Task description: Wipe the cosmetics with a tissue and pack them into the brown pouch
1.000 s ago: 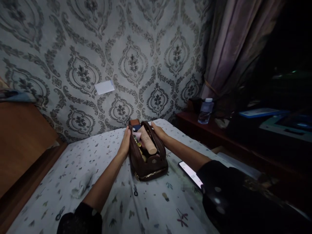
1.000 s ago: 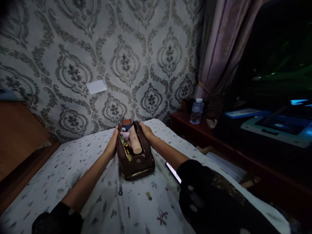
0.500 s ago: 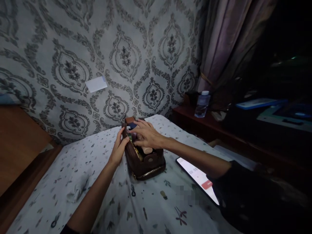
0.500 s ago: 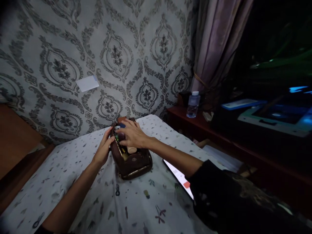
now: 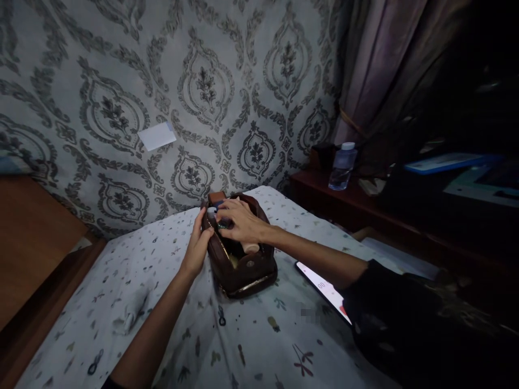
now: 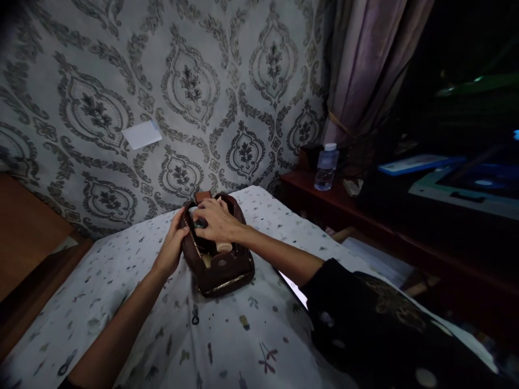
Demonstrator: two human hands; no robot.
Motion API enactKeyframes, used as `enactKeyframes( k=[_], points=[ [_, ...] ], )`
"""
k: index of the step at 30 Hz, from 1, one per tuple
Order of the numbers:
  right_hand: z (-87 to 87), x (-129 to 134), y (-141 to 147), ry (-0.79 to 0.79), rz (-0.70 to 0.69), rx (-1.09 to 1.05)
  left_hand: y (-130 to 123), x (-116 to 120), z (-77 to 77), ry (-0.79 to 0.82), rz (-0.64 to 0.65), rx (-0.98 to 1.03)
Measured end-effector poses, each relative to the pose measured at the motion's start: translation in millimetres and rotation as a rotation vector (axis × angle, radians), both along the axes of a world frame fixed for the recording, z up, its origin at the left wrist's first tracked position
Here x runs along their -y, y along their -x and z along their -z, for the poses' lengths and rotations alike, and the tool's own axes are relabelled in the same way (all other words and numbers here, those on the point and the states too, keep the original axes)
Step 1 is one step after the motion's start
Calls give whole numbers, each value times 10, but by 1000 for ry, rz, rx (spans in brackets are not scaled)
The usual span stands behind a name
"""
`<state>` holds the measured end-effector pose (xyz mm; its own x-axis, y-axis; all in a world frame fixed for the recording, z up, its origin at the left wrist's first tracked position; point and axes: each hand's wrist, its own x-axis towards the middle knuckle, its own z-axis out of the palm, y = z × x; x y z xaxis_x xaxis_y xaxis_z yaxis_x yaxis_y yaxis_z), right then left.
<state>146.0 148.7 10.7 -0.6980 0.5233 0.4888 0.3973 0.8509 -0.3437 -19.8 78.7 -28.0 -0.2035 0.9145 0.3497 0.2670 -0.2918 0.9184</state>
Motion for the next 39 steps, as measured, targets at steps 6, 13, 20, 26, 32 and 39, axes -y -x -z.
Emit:
enactKeyframes(
  k=[6, 13, 20, 26, 32, 39],
  points=[
    [-78, 17, -65, -54, 3, -10, -97, -18, 8, -9, -48, -134],
    [99, -12, -370, 137, 444, -425, -163, -30, 87, -10, -59, -65],
    [233, 99, -155, 401, 508, -316, -295, -82, 52, -57, -56, -63],
    [69, 162, -172, 380, 538, -152, -260, -89, 77, -78, -48, -43],
    [-69, 97, -148, 306, 536, 41, -258, -104, 114, -56, -88, -96],
    [-111, 114, -99, 303, 450, 123, -263, -134, 163, -87, -122, -116]
  ],
)
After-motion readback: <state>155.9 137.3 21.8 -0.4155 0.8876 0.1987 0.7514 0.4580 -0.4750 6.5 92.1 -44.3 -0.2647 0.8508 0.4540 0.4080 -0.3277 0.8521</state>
